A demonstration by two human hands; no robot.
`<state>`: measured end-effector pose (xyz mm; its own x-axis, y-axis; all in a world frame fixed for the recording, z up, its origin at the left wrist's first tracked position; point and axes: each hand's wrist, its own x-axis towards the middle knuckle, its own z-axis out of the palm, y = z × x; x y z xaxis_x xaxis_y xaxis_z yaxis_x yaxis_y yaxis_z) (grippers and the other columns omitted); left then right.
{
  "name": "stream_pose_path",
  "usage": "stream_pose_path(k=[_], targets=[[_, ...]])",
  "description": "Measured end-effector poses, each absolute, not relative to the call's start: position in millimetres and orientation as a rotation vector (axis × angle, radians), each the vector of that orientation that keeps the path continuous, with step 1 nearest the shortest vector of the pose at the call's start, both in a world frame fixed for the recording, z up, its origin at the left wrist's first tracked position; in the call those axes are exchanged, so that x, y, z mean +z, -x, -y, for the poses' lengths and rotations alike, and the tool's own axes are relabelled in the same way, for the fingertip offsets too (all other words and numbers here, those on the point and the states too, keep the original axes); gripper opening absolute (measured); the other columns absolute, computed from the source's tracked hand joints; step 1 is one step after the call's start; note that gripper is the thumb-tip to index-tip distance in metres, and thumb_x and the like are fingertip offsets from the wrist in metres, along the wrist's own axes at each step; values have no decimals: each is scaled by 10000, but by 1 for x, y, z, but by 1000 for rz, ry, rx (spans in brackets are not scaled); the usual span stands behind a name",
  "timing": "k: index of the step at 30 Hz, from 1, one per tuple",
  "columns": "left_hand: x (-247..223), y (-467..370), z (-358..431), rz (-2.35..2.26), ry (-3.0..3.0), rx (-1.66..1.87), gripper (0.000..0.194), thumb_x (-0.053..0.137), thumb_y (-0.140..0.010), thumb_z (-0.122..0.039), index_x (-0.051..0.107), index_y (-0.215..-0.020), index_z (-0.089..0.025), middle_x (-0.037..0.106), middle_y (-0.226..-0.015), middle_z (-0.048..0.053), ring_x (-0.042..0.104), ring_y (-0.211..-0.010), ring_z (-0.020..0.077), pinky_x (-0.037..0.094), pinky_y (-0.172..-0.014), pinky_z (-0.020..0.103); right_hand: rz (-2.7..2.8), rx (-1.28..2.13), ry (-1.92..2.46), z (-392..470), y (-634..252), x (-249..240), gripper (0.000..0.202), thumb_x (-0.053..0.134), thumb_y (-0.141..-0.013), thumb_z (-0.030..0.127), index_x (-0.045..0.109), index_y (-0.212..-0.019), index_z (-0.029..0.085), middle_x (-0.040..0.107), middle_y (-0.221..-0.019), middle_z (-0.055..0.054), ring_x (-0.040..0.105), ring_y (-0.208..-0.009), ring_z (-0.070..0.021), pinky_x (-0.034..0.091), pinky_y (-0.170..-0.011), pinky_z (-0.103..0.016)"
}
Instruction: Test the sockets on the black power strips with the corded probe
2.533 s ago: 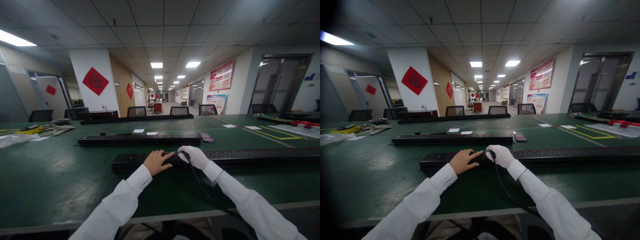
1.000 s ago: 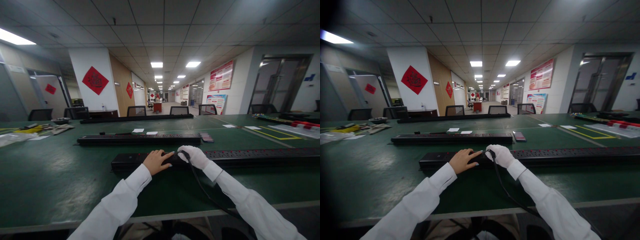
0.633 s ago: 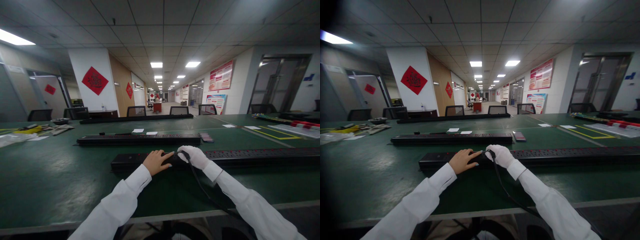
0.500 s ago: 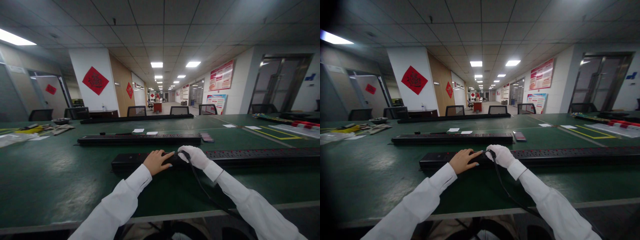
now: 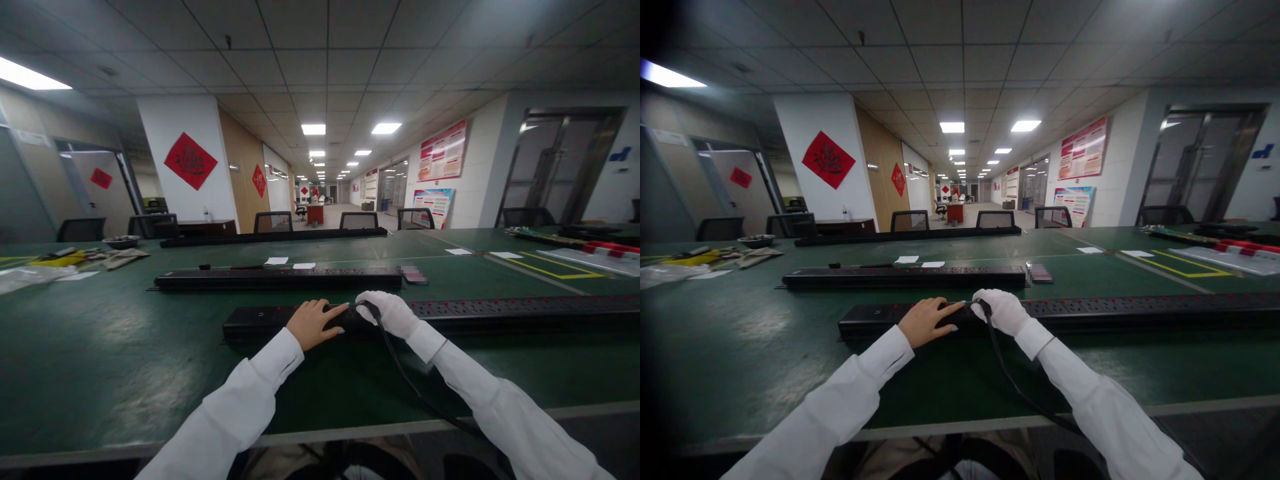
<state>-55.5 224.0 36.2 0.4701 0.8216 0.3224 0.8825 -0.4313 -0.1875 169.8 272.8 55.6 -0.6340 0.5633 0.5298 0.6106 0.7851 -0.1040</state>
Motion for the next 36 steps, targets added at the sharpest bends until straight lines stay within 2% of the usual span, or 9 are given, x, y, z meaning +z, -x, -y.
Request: stream_pose_path(k=[22,28,36], targets=[[37,54,-221,1459,2376,-237,554,329,-828,-562,216,-1334,-364,493,-1097,64,509,-927,222,400,-769,347,2406,-113,839,-275,-170,54,228,435,-827,349,586,-959,240,629,-871,-25,561,-804,-130,408,-745,-245],[37,53,-221,1471,2362,-244,598,338,-823,-566,199,-1349,-316,510,-1076,73,511,-928,222,394,-778,345,2409,-133,847,-275,-170,54,235,431,-831,362,588,-951,237,629,-857,-26,562,-791,-127,409,-736,-243],[37,54,-222,1472,2365,-248,573,329,-825,-569,253,-1331,-312,501,-1096,75,504,-947,225,391,-794,353,2408,-137,863,-274,-171,55,237,421,-836,371,579,-951,237,623,-847,-24,561,-781,-126,409,-725,-241]])
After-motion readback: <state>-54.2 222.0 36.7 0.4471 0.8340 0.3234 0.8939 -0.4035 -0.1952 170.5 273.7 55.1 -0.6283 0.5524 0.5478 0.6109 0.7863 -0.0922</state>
